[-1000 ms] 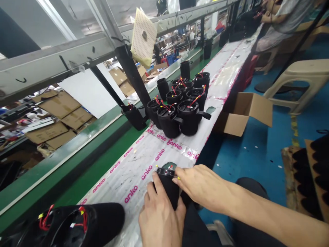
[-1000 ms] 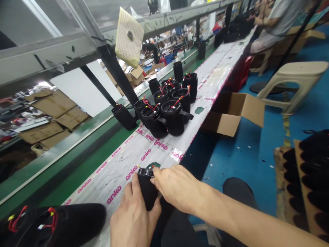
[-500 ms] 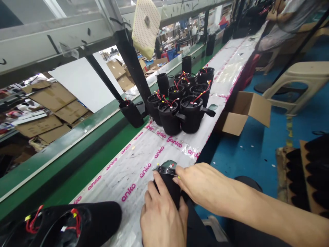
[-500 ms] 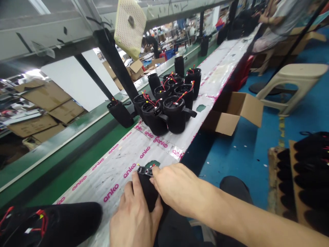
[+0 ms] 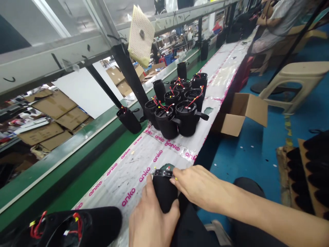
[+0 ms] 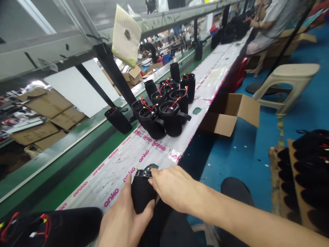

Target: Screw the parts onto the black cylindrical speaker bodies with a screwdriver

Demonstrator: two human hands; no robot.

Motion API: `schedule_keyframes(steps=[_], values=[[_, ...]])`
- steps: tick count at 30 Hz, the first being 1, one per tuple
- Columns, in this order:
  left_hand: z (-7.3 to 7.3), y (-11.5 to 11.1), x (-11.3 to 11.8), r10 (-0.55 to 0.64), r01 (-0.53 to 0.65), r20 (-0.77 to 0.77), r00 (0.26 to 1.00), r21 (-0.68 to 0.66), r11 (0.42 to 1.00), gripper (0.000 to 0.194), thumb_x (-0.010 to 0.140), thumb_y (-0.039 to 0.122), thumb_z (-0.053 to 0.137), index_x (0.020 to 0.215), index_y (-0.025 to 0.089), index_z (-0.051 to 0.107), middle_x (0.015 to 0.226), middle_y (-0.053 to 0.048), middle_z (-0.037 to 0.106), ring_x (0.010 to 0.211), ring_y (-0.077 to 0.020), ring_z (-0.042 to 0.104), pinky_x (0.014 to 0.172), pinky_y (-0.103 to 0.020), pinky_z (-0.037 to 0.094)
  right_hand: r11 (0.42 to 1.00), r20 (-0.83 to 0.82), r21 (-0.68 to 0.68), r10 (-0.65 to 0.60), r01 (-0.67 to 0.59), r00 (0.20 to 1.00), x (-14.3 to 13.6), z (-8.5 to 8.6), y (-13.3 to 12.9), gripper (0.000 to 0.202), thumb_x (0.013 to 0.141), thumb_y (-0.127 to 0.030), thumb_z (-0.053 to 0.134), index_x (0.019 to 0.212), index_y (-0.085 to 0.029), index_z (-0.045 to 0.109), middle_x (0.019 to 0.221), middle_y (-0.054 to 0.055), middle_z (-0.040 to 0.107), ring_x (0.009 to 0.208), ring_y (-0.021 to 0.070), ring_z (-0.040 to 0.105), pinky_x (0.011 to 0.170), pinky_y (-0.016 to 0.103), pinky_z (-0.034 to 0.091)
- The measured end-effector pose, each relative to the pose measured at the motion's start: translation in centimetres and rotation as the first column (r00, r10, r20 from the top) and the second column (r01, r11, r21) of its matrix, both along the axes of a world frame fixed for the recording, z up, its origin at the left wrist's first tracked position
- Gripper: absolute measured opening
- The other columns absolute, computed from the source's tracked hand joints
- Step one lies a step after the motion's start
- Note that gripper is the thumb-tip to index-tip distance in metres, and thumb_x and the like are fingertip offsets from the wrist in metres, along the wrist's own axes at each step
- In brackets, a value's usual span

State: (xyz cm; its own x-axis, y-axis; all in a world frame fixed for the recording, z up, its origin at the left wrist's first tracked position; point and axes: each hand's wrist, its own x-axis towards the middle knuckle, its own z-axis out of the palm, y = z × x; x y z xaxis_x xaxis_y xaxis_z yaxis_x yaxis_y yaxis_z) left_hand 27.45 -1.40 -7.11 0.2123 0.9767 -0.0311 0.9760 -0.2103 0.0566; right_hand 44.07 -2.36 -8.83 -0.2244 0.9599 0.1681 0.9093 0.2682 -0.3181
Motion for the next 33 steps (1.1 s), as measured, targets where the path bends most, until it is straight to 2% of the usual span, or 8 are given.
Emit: schedule_keyframes(steps=[3, 5, 6, 10, 13, 17, 21, 33], values=[[0.7, 0.6, -0.7, 0.063, -0.047, 0.132, 0.989, -0.122, 0.991, 0.080, 0.080, 0.032, 0.069, 0.150, 0.018, 0.033, 0.128, -0.012, 0.068, 0.102, -0.0279, 0.070, 0.083, -0.036, 0.052, 0.999, -0.278, 0.017, -0.035, 0.041, 0.960, 0.3, -0.7, -0.5, 0.023, 0.106, -0.030, 0.035, 0.096, -0.020, 0.054, 0.073, -0.001, 0.065, 0.063, 0.0176, 0.065, 0.056, 0.029, 0.036], [1.1, 0.6, -0.8, 0.068, -0.048, 0.153, 0.986, -0.129, 0.991, 0.080, 0.079, 0.030, 0.069, 0.150, 0.021, 0.032, 0.129, -0.010, 0.067, 0.102, -0.0273, 0.070, 0.082, -0.036, 0.051, 0.995, -0.420, 0.016, -0.081, 0.097, 0.904, 0.5, -0.6, -0.7, 0.026, 0.108, -0.033, 0.031, 0.098, -0.021, 0.052, 0.073, -0.002, 0.064, 0.063, 0.0155, 0.063, 0.058, 0.028, 0.037], [1.2, 0.5, -0.8, 0.064, -0.050, 0.140, 0.988, -0.104, 0.993, 0.080, 0.079, 0.030, 0.069, 0.150, 0.022, 0.032, 0.129, -0.009, 0.067, 0.102, -0.0273, 0.070, 0.080, -0.036, 0.052, 0.994, -0.429, 0.014, -0.096, 0.112, 0.898, 0.5, -0.5, -0.7, 0.026, 0.108, -0.033, 0.031, 0.097, -0.021, 0.052, 0.071, -0.003, 0.063, 0.062, 0.0153, 0.063, 0.057, 0.028, 0.036], [0.9, 0.3, -0.7, 0.007, -0.006, -0.009, 1.000, 0.096, 0.995, 0.077, 0.082, 0.030, 0.065, 0.150, 0.021, 0.032, 0.127, -0.009, 0.063, 0.098, -0.0278, 0.070, 0.071, -0.035, 0.052, 0.995, -0.201, 0.074, -0.052, 0.069, 0.978, -0.3, -0.1, -0.8, 0.022, 0.106, -0.031, 0.036, 0.093, -0.021, 0.051, 0.071, -0.001, 0.062, 0.061, 0.0186, 0.063, 0.054, 0.032, 0.029], [0.0, 0.5, -0.8, -0.034, 0.046, -0.067, 0.997, 0.178, 0.983, 0.075, 0.081, 0.029, 0.064, 0.149, 0.019, 0.034, 0.124, -0.010, 0.062, 0.099, -0.0270, 0.068, 0.072, -0.035, 0.052, 0.993, -0.112, 0.095, -0.063, 0.074, 0.992, -1.1, -0.5, -0.6, 0.020, 0.106, -0.029, 0.038, 0.096, -0.020, 0.052, 0.071, 0.000, 0.063, 0.061, 0.0200, 0.064, 0.053, 0.033, 0.026], [-0.8, 0.7, -1.0, -0.028, 0.041, -0.070, 0.997, 0.192, 0.980, 0.076, 0.081, 0.030, 0.065, 0.149, 0.019, 0.033, 0.121, -0.010, 0.061, 0.090, -0.0252, 0.070, 0.065, -0.032, 0.050, 0.994, -0.085, 0.090, -0.060, 0.068, 0.995, -1.7, -1.3, -0.3, 0.018, 0.106, -0.028, 0.039, 0.097, -0.018, 0.052, 0.071, 0.000, 0.064, 0.058, 0.0197, 0.064, 0.051, 0.033, 0.023], [-0.8, 0.6, -1.1, -0.054, 0.067, -0.074, 0.996, 0.202, 0.977, 0.077, 0.082, 0.033, 0.065, 0.149, 0.019, 0.032, 0.120, -0.010, 0.061, 0.082, -0.0232, 0.071, 0.058, -0.030, 0.047, 0.991, -0.076, 0.122, -0.054, 0.063, 0.996, -2.0, -1.8, -0.3, 0.020, 0.107, -0.030, 0.037, 0.098, -0.018, 0.050, 0.069, -0.001, 0.062, 0.057, 0.0193, 0.064, 0.051, 0.033, 0.024], [-0.9, 0.6, -1.0, -0.047, 0.065, -0.087, 0.995, 0.220, 0.973, 0.077, 0.082, 0.034, 0.066, 0.150, 0.019, 0.031, 0.115, -0.009, 0.062, 0.078, -0.0212, 0.069, 0.057, -0.028, 0.045, 0.959, -0.016, 0.277, -0.059, 0.061, 0.998, -1.8, -4.3, -0.2, 0.024, 0.108, -0.034, 0.033, 0.106, -0.018, 0.050, 0.073, 0.000, 0.060, 0.060, 0.0178, 0.060, 0.055, 0.033, 0.031]])
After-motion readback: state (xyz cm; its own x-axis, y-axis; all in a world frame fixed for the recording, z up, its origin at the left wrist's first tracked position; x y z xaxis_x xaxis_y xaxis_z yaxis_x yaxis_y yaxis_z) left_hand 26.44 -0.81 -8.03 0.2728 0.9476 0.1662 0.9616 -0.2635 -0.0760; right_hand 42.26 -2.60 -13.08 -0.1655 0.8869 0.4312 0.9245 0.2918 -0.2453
